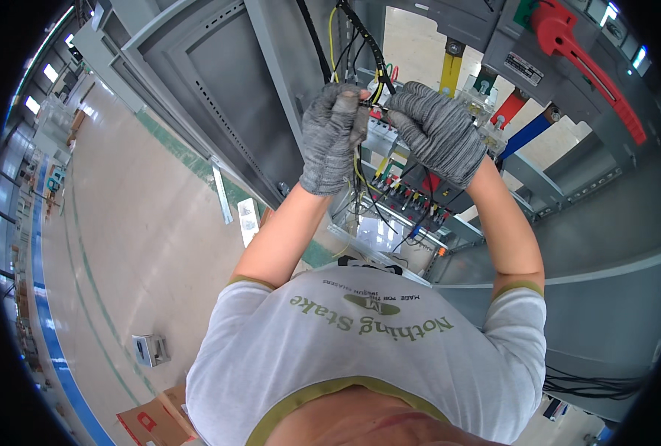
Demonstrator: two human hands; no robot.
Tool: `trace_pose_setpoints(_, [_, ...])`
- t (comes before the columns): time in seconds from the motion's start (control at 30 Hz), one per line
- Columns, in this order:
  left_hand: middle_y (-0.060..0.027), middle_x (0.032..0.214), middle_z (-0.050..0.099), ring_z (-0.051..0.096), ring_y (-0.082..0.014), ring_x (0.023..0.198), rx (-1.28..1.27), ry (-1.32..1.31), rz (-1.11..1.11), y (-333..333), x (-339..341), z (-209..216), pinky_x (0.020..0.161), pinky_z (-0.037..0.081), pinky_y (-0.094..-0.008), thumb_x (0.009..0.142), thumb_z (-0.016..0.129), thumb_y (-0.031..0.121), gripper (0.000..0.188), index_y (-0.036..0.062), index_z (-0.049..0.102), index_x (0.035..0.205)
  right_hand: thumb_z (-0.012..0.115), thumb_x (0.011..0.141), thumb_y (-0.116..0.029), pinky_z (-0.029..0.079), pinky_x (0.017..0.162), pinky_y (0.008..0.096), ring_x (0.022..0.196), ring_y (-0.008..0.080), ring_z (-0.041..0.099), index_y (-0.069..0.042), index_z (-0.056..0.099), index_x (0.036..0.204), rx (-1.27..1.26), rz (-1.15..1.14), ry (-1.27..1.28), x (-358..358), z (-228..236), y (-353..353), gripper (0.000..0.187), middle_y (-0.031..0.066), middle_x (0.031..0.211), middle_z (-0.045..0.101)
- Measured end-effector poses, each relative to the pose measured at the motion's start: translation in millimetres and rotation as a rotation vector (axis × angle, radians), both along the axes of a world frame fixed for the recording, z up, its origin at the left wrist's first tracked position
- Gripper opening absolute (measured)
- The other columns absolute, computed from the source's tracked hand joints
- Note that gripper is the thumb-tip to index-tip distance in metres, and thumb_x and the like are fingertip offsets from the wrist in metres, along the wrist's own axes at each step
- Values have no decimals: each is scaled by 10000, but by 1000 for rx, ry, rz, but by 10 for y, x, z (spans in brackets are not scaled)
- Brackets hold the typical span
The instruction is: The person organizes and routes wires inside an open electrical cabinet. They gather, separate, and align multiple colored wires, then secure them with zip ties and clips. The person works with both hands, occasionally reaching for tools or fasteners from the cabinet interior.
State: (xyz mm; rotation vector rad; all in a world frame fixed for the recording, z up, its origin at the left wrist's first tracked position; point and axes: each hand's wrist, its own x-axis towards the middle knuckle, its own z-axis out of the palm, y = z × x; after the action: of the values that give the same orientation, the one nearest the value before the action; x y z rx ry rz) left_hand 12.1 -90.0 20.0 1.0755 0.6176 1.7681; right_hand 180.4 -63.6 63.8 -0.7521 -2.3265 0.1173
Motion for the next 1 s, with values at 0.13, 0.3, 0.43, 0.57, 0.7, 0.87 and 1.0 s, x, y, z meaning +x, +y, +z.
trace_pose_setpoints(0.13, [13, 548, 438, 330, -54, 441, 61, 56, -60, 97, 70, -22, 435, 257, -213, 946, 538, 260, 221, 41, 569, 943, 585, 848, -92, 512, 743, 354, 832, 320, 629, 8, 610, 990, 117, 69, 127, -89, -131, 94, 174, 172, 915, 626])
trace_pose_setpoints(0.3, [12, 552, 456, 349, -55, 447, -23, 37, -15, 169, 80, -50, 436, 267, -214, 946, 535, 253, 208, 48, 571, 944, 556, 869, -123, 508, 737, 386, 828, 341, 615, -7, 593, 964, 141, -30, 6, -205, -120, 123, 154, 173, 881, 609])
trace_pose_setpoints(0.43, [13, 558, 471, 362, -54, 451, -14, 114, -28, 182, -138, -128, 439, 276, -208, 938, 551, 263, 220, 44, 577, 939, 498, 881, -159, 483, 837, 396, 922, 335, 596, -96, 539, 1232, -7, 1, -208, -101, 18, 119, 359, 162, 985, 622])
trace_pose_setpoints(0.57, [17, 643, 509, 412, -45, 534, -36, 145, 40, 133, -311, -72, 482, 314, -202, 920, 583, 228, 195, 36, 614, 906, 554, 888, -174, 465, 920, 325, 1004, 259, 616, -112, 526, 1267, -443, -108, -32, 291, 164, -70, 386, 130, 1082, 639])
trace_pose_setpoints(0.7, [-5, 715, 551, 477, -63, 601, 63, 372, 18, 189, -399, -233, 544, 379, -206, 924, 576, 248, 224, 32, 611, 973, 734, 764, -270, 487, 817, 340, 862, 202, 626, -58, 637, 1081, -536, -45, 253, 428, -497, -43, 393, 103, 955, 658])
trace_pose_setpoints(0.87, [-16, 871, 595, 555, -92, 776, 16, 667, -100, 234, -623, -382, 722, 466, -239, 955, 501, 337, 351, 26, 599, 1084, 688, 800, -226, 471, 674, 298, 701, 148, 585, -22, 652, 1016, -871, -104, 361, 159, -1092, -60, 300, 75, 755, 634])
trace_pose_setpoints(1.0, [-68, 1013, 631, 575, -149, 963, 76, 522, -117, 190, -679, -482, 875, 436, -290, 974, 443, 362, 416, 18, 577, 1165, 603, 865, -220, 401, 494, 235, 536, 72, 498, -15, 659, 989, -1044, -68, 405, 104, -841, -141, 246, 25, 673, 601])
